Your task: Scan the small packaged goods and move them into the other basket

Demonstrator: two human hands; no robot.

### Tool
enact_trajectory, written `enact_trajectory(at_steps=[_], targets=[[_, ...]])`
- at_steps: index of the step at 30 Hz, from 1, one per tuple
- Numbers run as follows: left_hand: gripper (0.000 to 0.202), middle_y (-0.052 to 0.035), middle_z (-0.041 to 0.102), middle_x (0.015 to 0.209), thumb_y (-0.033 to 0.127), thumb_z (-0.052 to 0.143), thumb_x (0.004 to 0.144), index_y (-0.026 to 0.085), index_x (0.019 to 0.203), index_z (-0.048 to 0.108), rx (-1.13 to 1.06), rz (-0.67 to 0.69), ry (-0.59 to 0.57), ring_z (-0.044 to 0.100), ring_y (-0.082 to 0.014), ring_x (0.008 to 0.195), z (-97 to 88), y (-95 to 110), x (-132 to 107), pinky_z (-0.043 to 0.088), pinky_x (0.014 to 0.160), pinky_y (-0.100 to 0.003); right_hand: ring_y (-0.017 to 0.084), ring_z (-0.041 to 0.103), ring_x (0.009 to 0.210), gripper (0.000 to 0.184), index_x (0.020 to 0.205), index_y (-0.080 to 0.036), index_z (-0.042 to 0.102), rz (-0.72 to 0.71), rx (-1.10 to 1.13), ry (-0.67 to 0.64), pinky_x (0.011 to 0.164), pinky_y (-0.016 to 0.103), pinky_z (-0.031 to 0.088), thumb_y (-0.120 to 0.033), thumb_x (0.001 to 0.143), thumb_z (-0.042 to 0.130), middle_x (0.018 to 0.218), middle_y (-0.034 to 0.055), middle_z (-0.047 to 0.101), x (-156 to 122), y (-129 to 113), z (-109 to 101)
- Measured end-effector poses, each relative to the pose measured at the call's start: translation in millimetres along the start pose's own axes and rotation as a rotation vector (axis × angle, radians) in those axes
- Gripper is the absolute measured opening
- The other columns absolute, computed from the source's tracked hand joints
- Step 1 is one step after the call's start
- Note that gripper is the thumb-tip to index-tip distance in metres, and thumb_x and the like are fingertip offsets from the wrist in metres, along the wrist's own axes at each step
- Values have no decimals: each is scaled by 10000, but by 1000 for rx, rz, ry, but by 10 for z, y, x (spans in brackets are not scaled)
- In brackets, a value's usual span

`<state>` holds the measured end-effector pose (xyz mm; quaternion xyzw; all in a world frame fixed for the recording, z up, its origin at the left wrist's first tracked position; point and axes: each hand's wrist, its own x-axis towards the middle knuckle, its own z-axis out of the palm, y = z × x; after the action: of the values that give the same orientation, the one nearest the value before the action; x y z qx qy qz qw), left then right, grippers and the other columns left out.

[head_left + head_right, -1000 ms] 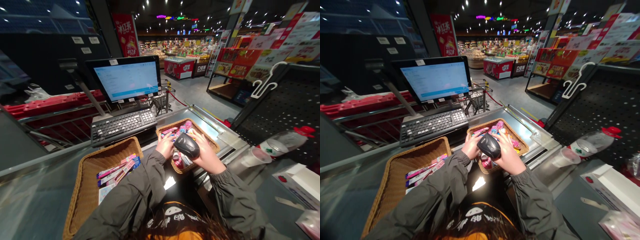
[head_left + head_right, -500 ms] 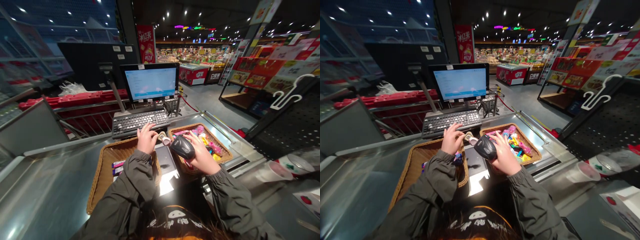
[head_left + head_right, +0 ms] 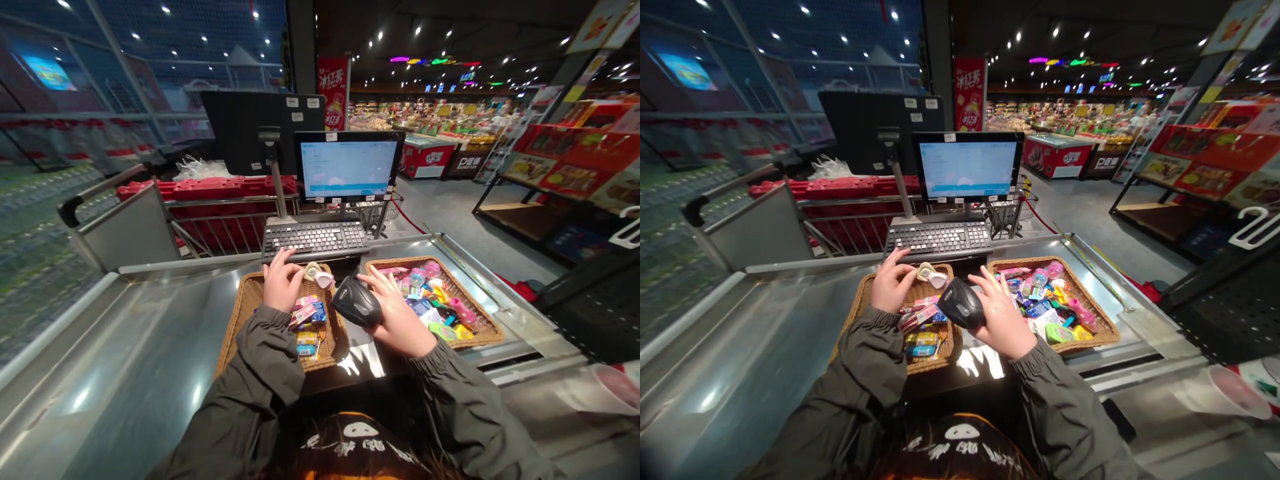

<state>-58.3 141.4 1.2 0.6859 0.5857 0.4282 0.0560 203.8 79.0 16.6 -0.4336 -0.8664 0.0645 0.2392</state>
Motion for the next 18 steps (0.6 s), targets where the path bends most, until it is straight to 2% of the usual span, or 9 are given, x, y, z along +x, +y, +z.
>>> enact_trajectory(at_steps=[10,18], targets=[[163,-53,569,1383,233,521,844,214,728,632,34,-66,3,371,-304,1402,-205,-170,-144,202,1113,-683,375,191,1465,519,1276,-167,546,-107,38,-27,1129,694,169,-224,762,590,1455,167,444,210,-152,190],[162,-47,560,1391,220,515,847,217,729,627,54,-99,2,363,-302,1406,-293,-308,-183,200,1085,-716,380,202,1461,526,1264,-154,546,-122,39,-48,1125,705,147,-200,742,593,1452,178,447,284,-225,273]])
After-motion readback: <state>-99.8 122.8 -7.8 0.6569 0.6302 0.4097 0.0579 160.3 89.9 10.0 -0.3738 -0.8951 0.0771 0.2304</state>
